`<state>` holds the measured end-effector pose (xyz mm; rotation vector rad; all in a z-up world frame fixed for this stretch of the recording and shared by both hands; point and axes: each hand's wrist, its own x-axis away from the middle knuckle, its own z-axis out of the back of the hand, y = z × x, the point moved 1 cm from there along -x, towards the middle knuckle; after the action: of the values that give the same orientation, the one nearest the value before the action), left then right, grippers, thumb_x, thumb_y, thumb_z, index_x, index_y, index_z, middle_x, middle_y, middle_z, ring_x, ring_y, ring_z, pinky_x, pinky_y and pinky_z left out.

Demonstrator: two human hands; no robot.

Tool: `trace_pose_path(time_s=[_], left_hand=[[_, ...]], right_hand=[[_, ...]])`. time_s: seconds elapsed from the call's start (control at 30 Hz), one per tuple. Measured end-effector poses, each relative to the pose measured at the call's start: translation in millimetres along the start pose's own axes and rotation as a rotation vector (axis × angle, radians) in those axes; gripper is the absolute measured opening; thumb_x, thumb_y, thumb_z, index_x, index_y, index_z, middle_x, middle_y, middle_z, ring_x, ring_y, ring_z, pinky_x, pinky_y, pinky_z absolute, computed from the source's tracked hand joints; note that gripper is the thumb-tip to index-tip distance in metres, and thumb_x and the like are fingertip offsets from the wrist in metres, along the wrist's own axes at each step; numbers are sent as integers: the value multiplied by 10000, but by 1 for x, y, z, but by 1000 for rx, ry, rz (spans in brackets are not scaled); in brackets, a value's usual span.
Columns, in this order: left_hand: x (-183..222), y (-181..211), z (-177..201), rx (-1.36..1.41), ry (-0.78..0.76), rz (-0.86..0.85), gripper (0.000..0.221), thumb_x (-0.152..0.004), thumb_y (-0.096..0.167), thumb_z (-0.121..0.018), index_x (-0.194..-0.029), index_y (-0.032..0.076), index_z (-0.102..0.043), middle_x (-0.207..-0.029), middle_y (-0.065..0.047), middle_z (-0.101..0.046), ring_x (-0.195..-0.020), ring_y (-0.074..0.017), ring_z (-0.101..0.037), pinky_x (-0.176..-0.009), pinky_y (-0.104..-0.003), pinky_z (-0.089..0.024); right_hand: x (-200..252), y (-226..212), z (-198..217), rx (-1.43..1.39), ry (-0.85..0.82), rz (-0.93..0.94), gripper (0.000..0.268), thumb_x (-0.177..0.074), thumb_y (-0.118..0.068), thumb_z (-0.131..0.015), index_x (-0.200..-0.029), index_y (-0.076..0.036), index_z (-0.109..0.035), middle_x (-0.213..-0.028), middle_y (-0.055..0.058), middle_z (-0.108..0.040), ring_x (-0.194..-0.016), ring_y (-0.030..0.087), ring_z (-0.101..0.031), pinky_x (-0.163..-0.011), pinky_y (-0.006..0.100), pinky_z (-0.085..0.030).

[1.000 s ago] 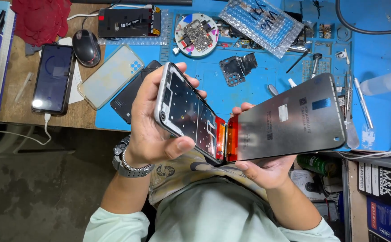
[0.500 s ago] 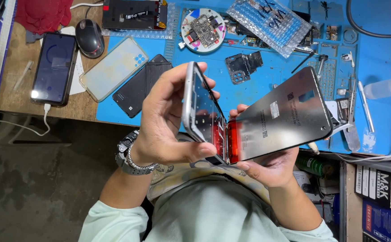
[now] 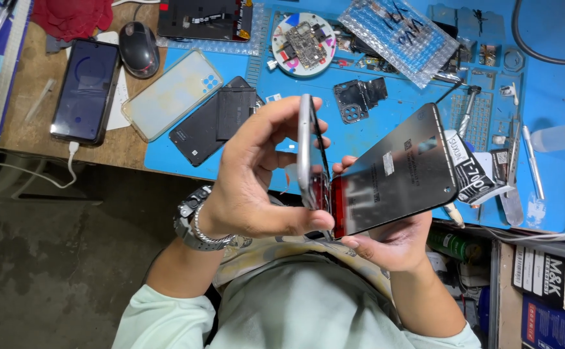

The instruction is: Assembling a mobile phone by peeling protective film from a replacement screen and carefully fitting it into the frame.

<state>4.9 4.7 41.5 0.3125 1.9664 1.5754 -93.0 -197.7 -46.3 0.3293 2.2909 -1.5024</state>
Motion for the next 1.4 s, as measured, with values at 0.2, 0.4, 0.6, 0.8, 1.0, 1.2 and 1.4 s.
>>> trace_pose_path(time_s=[0.2, 0.4, 0.6, 0.8, 1.0, 1.2, 1.4], left_hand=[[-3, -14, -4, -30, -13, 32, 879, -718, 336, -882, -1433, 43, -464, -1214, -93, -644, -1022, -215, -766, -680, -235, -649], [-2, -52, -11, -155, 19, 236, 917, -652, 495, -823, -1424, 98, -528, -1286, -18, -623, -1037, -112, -622, -586, -223, -480], [-2, -69, -14, -51, 13, 338, 948, -630, 447, -842, -1450, 93, -521, -1253, -14, -601, -1002, -105, -572, -630, -238, -467], [-4, -71, -13, -91, 14, 354, 980, -609, 495, -821, -1455, 103, -520, -1249, -23, -601, -1005, -92, -586, -647, -227, -473], [-4, -70, -11, -85, 15, 324, 884, -637, 459, -839, -1410, 145, -545, -1250, 13, -611, -996, -101, -580, -620, -221, -449], [-6, -72, -9, -67, 15, 346, 912, -629, 441, -849, -1425, 125, -534, -1226, -11, -617, -981, -98, -575, -619, -211, -469], [-8, -73, -8, -56, 0, 320, 867, -653, 418, -852, -1407, 127, -538, -1237, -22, -601, -993, -106, -572, -576, -198, -476]], right_hand=[[14, 15, 22, 195, 44, -46, 665, -768, -28, -847, -1356, 46, -546, -1349, 232, -641, -1324, 360, -627, -1186, 478, -536], [27, 23, 37, 306, 16, -216, 590, -791, -84, -844, -1281, 22, -533, -1048, 56, -538, -1006, 173, -576, -932, 309, -543], [43, 36, 54, 319, 32, -263, 726, -795, -121, -851, -1421, 11, -508, -1234, 108, -609, -1157, 209, -610, -999, 359, -564], [33, 33, 42, 261, -13, -234, 656, -838, -81, -816, -1402, 32, -501, -1164, 115, -566, -1139, 245, -607, -1011, 421, -594], [28, 29, 35, 321, -17, -243, 595, -842, -101, -815, -1350, 19, -529, -1131, 92, -501, -1028, 201, -527, -868, 320, -541], [20, 24, 27, 285, -44, -225, 603, -861, -130, -814, -1371, 17, -527, -1229, 128, -539, -1145, 234, -550, -1022, 395, -569], [20, 24, 28, 321, -24, -249, 631, -825, -143, -837, -1366, 5, -548, -1326, 145, -527, -1209, 251, -574, -1088, 426, -575]])
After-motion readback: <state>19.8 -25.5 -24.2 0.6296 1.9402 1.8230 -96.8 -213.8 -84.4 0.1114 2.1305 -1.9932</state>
